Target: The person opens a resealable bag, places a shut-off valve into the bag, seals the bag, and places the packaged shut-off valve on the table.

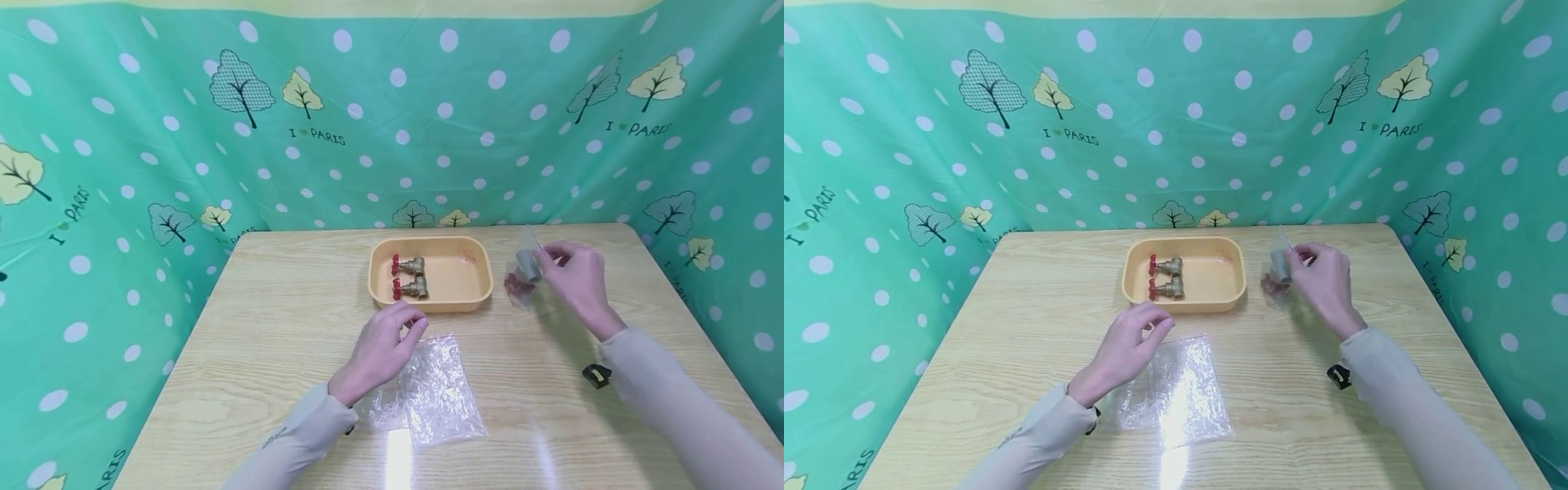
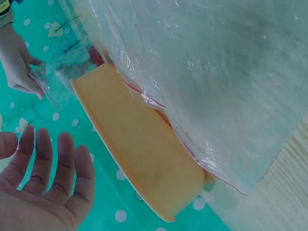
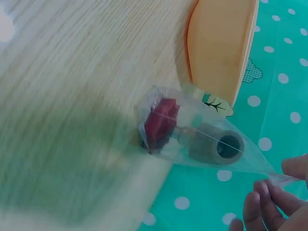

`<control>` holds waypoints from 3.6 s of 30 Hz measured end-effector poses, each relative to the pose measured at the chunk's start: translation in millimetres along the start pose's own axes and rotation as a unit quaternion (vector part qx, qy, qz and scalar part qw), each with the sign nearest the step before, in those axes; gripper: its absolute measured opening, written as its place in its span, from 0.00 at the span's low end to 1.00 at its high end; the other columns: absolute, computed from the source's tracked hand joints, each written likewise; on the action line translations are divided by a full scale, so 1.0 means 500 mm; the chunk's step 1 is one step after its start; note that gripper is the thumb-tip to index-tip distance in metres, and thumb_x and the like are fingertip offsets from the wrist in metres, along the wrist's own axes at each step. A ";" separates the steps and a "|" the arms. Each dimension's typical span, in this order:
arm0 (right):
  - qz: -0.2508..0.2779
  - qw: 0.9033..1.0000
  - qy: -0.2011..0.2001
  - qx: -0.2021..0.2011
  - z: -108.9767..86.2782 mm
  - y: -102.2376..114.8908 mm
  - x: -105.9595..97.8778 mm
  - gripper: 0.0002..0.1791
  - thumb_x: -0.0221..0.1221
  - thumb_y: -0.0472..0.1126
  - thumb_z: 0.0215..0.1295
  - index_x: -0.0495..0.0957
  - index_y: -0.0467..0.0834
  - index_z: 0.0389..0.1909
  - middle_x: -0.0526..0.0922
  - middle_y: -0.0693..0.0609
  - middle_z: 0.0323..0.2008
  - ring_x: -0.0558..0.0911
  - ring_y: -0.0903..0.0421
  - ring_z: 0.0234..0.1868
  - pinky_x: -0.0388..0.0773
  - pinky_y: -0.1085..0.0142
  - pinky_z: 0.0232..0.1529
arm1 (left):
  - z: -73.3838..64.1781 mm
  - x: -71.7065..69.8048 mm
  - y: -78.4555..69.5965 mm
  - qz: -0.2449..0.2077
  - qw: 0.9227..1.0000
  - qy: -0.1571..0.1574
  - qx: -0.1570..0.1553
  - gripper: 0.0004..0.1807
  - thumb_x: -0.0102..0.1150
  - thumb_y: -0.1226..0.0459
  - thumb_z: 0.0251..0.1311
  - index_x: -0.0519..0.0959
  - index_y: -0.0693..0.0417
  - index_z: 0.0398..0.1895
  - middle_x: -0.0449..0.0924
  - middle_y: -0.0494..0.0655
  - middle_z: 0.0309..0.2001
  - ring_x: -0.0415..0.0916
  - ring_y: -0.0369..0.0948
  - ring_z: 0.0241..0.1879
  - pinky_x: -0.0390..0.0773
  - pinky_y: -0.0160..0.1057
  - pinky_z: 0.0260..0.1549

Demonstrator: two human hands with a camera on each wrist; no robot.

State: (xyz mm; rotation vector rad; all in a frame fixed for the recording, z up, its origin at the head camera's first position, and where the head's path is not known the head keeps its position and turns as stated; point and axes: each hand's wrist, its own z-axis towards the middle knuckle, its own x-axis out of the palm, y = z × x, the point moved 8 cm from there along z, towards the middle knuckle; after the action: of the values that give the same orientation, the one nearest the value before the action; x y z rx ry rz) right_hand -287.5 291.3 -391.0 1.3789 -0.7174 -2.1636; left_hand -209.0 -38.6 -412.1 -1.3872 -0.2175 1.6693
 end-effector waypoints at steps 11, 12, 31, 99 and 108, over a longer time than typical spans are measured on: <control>-0.018 0.984 -0.055 -0.166 -0.048 0.133 -0.022 0.06 0.65 0.32 0.69 0.88 0.32 0.38 0.87 0.38 0.34 0.80 0.44 0.31 0.72 0.57 0.35 | 0.000 -0.019 0.015 0.008 1.000 -0.003 -0.024 0.10 0.57 0.60 0.77 0.87 0.51 0.46 0.85 0.38 0.43 0.81 0.37 0.45 0.81 0.43 0.49; -0.013 0.983 -0.049 -0.175 -0.054 0.144 -0.018 0.05 0.66 0.31 0.67 0.88 0.32 0.38 0.87 0.39 0.33 0.80 0.45 0.31 0.74 0.58 0.34 | -0.001 -0.021 0.016 0.009 1.000 -0.002 -0.026 0.10 0.58 0.60 0.76 0.87 0.52 0.46 0.85 0.38 0.43 0.81 0.37 0.45 0.81 0.44 0.49; -0.015 0.924 0.294 -0.242 -0.192 0.209 0.224 0.08 0.70 0.35 0.65 0.88 0.38 0.44 0.88 0.50 0.37 0.80 0.65 0.29 0.81 0.69 0.32 | -0.039 0.019 0.057 0.137 0.977 0.139 -0.082 0.16 0.71 0.60 0.66 0.88 0.56 0.53 0.80 0.41 0.35 0.75 0.35 0.31 0.78 0.35 0.30; 0.091 0.936 0.285 -0.185 -0.194 0.246 0.186 0.10 0.67 0.29 0.60 0.82 0.48 0.28 0.79 0.60 0.26 0.78 0.61 0.29 0.81 0.67 0.31 | -0.034 0.020 0.023 -0.057 0.983 0.136 -0.110 0.09 0.61 0.62 0.75 0.88 0.58 0.41 0.87 0.43 0.33 0.80 0.33 0.31 0.82 0.35 0.33; 0.108 0.951 0.204 -0.204 -0.201 0.278 0.141 0.10 0.67 0.26 0.55 0.83 0.46 0.28 0.81 0.59 0.28 0.79 0.62 0.31 0.85 0.62 0.33 | -0.021 0.005 0.014 -0.191 0.965 0.086 -0.156 0.11 0.58 0.62 0.77 0.87 0.60 0.43 0.88 0.50 0.32 0.88 0.52 0.34 0.87 0.38 0.30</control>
State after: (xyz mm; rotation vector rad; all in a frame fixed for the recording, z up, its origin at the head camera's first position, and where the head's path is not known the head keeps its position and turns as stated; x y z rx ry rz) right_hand -206.8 124.4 -383.5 1.3832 -0.2306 -1.6592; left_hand -203.7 -44.8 -422.0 -1.5946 -0.6274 1.2224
